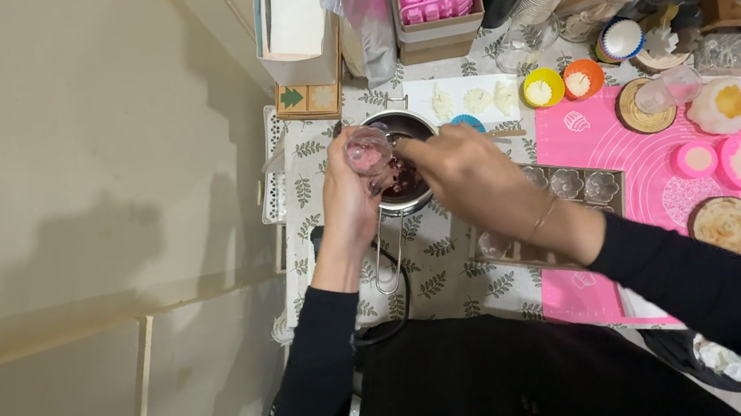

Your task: The person fills clear plastic candle molds with melted pink wax, scooping it by spoon from a melting pot and pressing it into each cavity. They thread a wooden wick holder through a mold, then lift and reposition filled mold trays on the worktable.

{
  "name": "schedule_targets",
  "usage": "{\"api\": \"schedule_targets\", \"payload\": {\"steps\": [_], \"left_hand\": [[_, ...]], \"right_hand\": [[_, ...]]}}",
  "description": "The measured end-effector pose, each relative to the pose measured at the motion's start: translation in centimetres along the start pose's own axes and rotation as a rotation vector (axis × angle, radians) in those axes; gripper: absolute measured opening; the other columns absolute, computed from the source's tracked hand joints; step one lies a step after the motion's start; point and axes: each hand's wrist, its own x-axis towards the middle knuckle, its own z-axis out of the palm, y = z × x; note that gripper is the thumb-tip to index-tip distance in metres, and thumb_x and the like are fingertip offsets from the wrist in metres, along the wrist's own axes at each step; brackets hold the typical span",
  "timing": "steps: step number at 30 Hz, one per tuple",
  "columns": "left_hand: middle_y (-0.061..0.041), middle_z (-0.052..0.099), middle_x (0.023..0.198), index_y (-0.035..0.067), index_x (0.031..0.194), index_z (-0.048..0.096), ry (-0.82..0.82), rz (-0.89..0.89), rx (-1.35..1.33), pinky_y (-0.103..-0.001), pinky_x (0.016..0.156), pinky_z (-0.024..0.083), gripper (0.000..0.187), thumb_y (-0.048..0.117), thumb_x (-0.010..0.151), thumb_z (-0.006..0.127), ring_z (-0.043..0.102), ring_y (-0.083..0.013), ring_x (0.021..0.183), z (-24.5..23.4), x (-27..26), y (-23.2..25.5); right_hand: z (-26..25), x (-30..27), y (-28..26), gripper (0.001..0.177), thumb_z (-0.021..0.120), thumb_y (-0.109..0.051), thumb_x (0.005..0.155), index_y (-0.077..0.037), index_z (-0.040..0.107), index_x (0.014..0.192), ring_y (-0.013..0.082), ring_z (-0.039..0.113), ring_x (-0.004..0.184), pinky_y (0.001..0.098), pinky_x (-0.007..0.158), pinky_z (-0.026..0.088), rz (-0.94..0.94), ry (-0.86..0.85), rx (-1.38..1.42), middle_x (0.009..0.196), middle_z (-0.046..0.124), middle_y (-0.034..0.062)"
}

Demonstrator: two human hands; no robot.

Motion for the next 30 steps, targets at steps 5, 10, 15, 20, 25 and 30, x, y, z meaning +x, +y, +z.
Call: {"api": "schedule_targets", "payload": {"steps": [5,10,15,20,25,30], "left_hand": [[-0.004,0.067,0.093,0.009,0.107,0.059,-0.003,-0.171,0.12,-0.03,0.072,0.055,0.039,0.037,0.11,0.032,0.066,-0.0115,0.082,2.9,-0.8,3.9],[-0.006,0.067,0.09,0.005,0.111,0.064,-0.177,-0.189,0.167,-0.024,0.064,0.046,0.04,0.033,0.117,0.037,0.054,-0.0078,0.073,2.0,-0.1,3.7],[-0.003,0.064,0.084,0.008,0.107,0.062,0.065,-0.308,0.274,-0.024,0.055,0.048,0.035,0.035,0.107,0.041,0.059,-0.0087,0.066,4.7,-0.1,5.2],[0.001,0.06,0.077,0.003,0.105,0.064,-0.09,-0.188,0.376,-0.022,0.051,0.038,0.034,0.029,0.108,0.043,0.049,-0.0058,0.061,1.8,1.2,2.6],[0.003,0.056,0.069,0.005,0.104,0.06,-0.121,-0.345,0.371,-0.02,0.045,0.026,0.031,0.027,0.108,0.04,0.038,-0.0021,0.055,2.6,0.3,4.7],[-0.005,0.063,0.07,0.006,0.104,0.06,-0.042,-0.441,0.392,-0.022,0.042,0.028,0.03,0.03,0.105,0.04,0.038,-0.0054,0.048,2.9,0.8,5.1]], "right_hand": [[-2.2,1.1,1.2,0.024,0.064,-0.003,0.091,-0.002,0.07,0.113,0.0362,0.069,0.079,0.0458,0.075,0.054,0.124,-0.121,0.22,0.084,0.071,0.0197],[-3.5,1.8,2.1,0.022,0.064,-0.007,0.092,-0.007,0.072,0.112,0.0364,0.07,0.079,0.0454,0.075,0.055,0.148,-0.258,0.22,0.083,0.071,0.0183],[-3.7,1.6,0.1,0.021,0.066,-0.005,0.078,0.0,0.067,0.098,0.0318,0.065,0.076,0.0441,0.076,0.05,-0.172,-0.158,-0.202,0.07,0.066,0.0112],[-2.1,1.4,0.6,0.023,0.064,-0.007,0.078,-0.003,0.068,0.101,0.0298,0.065,0.073,0.0422,0.073,0.051,-0.175,-0.253,-0.376,0.068,0.065,0.0096],[-2.7,3.9,2.0,0.028,0.062,-0.014,0.085,-0.013,0.072,0.111,0.0359,0.067,0.073,0.0483,0.071,0.052,0.064,-0.483,-0.224,0.07,0.068,0.0142],[-1.9,4.2,3.9,0.022,0.059,-0.019,0.088,-0.017,0.076,0.103,0.038,0.069,0.085,0.0518,0.078,0.053,0.211,-0.542,0.022,0.085,0.074,0.0161]]}}
